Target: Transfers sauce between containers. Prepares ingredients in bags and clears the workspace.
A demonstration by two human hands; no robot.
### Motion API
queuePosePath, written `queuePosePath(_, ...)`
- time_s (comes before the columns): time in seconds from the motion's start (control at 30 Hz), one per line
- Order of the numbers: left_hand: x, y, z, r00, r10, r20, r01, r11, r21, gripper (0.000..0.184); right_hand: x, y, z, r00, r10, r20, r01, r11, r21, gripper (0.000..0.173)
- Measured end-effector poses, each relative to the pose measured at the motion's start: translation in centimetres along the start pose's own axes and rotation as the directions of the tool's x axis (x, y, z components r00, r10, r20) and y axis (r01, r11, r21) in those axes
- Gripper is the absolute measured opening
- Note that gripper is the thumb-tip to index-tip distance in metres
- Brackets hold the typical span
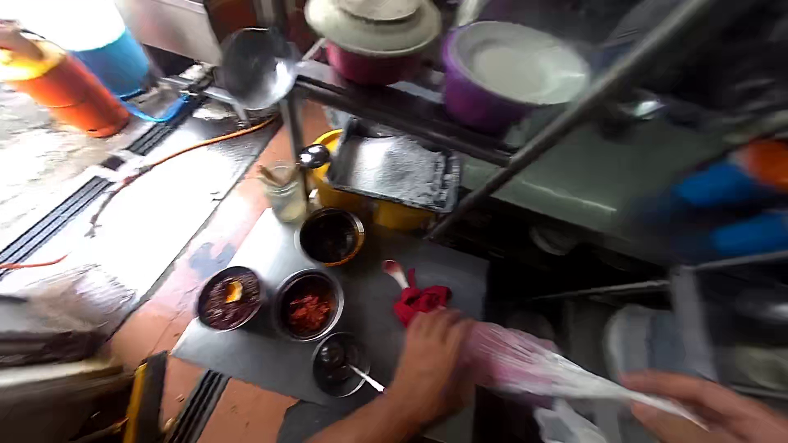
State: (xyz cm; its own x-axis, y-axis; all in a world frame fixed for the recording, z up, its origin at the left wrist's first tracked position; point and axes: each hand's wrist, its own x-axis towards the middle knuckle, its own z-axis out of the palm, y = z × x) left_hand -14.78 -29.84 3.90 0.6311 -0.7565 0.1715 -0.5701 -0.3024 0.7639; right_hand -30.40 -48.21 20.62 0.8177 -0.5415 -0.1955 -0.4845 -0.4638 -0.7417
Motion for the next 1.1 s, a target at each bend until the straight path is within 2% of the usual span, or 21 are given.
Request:
queuePosePath(0.1, 1.7, -2.0, -1.4, 0.991, -0.011, -0.131, 0.006, 0.999, -0.038, 0.03, 0.5, -1.6, 0.3, 0.992, 0.004, -0.129, -0.051, 0.93, -0.363, 0.017)
queuePosePath(0.2, 1.6, -1.6, -1.9, 0.988, -0.033, -0.148, 0.013, 0.991, -0.134, 0.024, 2.0, -1.4, 1.3, 0.984, -0.085, -0.156, -0.02, 0.82, -0.572, 0.012)
queuePosePath(0.4, -0.1, 1.0, 0.1, 0.992, 0.124, -0.019, -0.124, 0.953, -0.277, 0.026, 3.8, 0.0, 1.2, 0.984, -0.165, -0.066, 0.084, 0.759, -0.646, 0.012)
queuePosePath(0.5, 1.5, 3.1, 1.2, 0.97, 0.152, 0.192, -0.1, 0.962, -0.256, 0.047, 4.4, 0.6, 2.2, 0.963, -0.267, -0.037, 0.178, 0.734, -0.655, 0.016)
queuePosePath(0.53, 2.4, 3.7, 1.9, 0.951, 0.148, 0.27, -0.081, 0.967, -0.243, 0.05, 4.6, 0.6, 3.0, 0.96, -0.277, -0.032, 0.194, 0.745, -0.638, 0.015)
queuePosePath(0.6, 4.5, 3.3, 3.8, 0.922, 0.147, 0.357, -0.052, 0.963, -0.263, 0.035, 4.9, 1.3, 4.8, 0.981, -0.193, -0.03, 0.144, 0.815, -0.561, 0.011)
queuePosePath(0.63, 5.1, 2.2, 4.8, 0.912, 0.141, 0.386, -0.026, 0.958, -0.286, 0.028, 4.9, 2.3, 5.5, 0.997, -0.07, -0.016, 0.052, 0.859, -0.509, 0.016)
queuePosePath(0.67, 5.3, 0.7, 5.6, 0.902, 0.12, 0.414, 0.012, 0.953, -0.304, 0.026, 4.9, 3.7, 5.8, 0.995, 0.099, 0.032, -0.073, 0.887, -0.457, 0.029)
queuePosePath(0.7, 5.2, -1.0, 6.3, 0.898, 0.092, 0.43, 0.05, 0.951, -0.307, 0.025, 4.9, 5.4, 5.7, 0.947, 0.296, 0.125, -0.222, 0.884, -0.412, 0.044)
queuePosePath(0.73, 4.9, -2.8, 6.8, 0.901, 0.056, 0.431, 0.083, 0.951, -0.297, 0.026, 5.1, 7.6, 5.6, 0.876, 0.429, 0.22, -0.337, 0.871, -0.356, 0.047)
queuePosePath(0.77, 4.4, -4.3, 7.0, 0.896, 0.014, 0.444, 0.124, 0.952, -0.281, 0.028, 4.9, 9.8, 5.7, 0.834, 0.47, 0.289, -0.398, 0.875, -0.275, 0.038)
queuePosePath(0.83, 4.2, -5.5, 5.9, 0.862, -0.05, 0.504, 0.194, 0.952, -0.238, 0.036, 4.5, 12.0, 5.7, 0.865, 0.391, 0.315, -0.399, 0.916, -0.042, 0.025)
queuePosePath(0.9, 4.9, -4.9, 3.9, 0.83, -0.095, 0.55, 0.232, 0.955, -0.185, 0.033, 4.7, 11.9, 5.0, 0.937, 0.302, 0.173, -0.33, 0.93, 0.161, 0.026)
queuePosePath(0.97, 5.7, -4.1, 2.4, 0.812, -0.102, 0.575, 0.233, 0.96, -0.157, 0.027, 5.2, 11.1, 4.2, 0.944, 0.328, 0.037, -0.324, 0.9, 0.293, 0.032)
queuePosePath(1.03, 6.4, -3.5, 1.7, 0.828, -0.12, 0.547, 0.234, 0.962, -0.143, 0.024, 5.6, 10.5, 3.8, 0.918, 0.397, -0.02, -0.365, 0.86, 0.356, 0.038)
queuePosePath(1.1, 7.0, -3.4, 1.2, 0.879, -0.194, 0.435, 0.285, 0.946, -0.154, 0.021, 5.4, 10.4, 3.0, 0.911, 0.412, -0.026, -0.377, 0.856, 0.354, 0.041)
